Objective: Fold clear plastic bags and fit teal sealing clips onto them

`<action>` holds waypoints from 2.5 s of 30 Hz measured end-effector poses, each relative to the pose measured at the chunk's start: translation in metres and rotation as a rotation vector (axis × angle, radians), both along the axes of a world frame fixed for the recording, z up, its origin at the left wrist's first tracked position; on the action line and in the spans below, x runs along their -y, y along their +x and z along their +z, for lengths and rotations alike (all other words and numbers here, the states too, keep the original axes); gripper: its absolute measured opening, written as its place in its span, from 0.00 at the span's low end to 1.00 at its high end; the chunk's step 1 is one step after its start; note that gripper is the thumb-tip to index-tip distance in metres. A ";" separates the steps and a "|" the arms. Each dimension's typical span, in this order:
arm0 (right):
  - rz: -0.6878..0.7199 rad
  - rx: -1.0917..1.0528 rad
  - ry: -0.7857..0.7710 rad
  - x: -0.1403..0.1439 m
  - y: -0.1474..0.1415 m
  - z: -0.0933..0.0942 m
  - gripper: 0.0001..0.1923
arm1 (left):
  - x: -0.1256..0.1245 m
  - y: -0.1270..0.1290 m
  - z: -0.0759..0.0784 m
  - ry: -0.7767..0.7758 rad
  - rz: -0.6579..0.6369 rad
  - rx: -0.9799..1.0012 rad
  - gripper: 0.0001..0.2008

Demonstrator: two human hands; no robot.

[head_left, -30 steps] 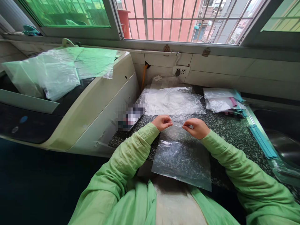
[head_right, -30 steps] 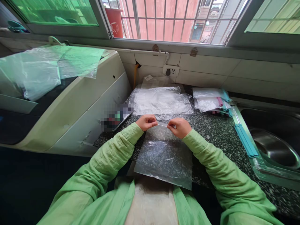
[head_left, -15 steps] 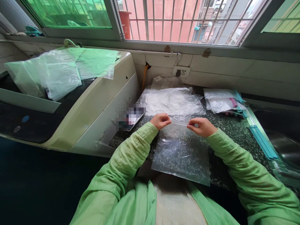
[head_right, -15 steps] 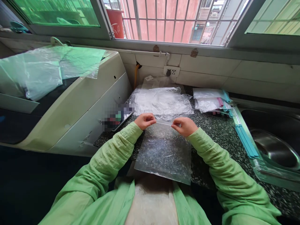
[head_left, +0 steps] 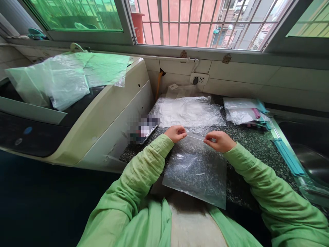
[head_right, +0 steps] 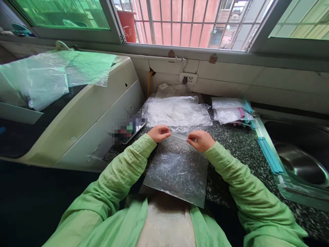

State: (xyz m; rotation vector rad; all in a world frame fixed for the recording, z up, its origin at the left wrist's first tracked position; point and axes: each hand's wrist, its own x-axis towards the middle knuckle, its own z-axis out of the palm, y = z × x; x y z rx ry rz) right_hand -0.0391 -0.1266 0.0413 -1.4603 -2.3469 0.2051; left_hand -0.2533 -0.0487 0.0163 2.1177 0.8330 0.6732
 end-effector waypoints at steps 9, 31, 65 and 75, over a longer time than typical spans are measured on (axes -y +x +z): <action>-0.053 0.013 0.050 0.000 -0.004 -0.004 0.10 | -0.001 0.000 -0.004 0.215 -0.030 -0.073 0.05; -0.050 0.019 0.115 -0.003 0.005 -0.002 0.09 | -0.002 -0.002 -0.002 0.233 -0.089 0.086 0.07; -0.056 0.014 0.164 0.000 -0.002 0.002 0.10 | 0.000 0.001 -0.002 0.467 -0.014 -0.095 0.08; -0.062 -0.030 0.156 -0.003 0.008 0.005 0.09 | -0.001 -0.001 -0.001 0.478 0.013 -0.070 0.09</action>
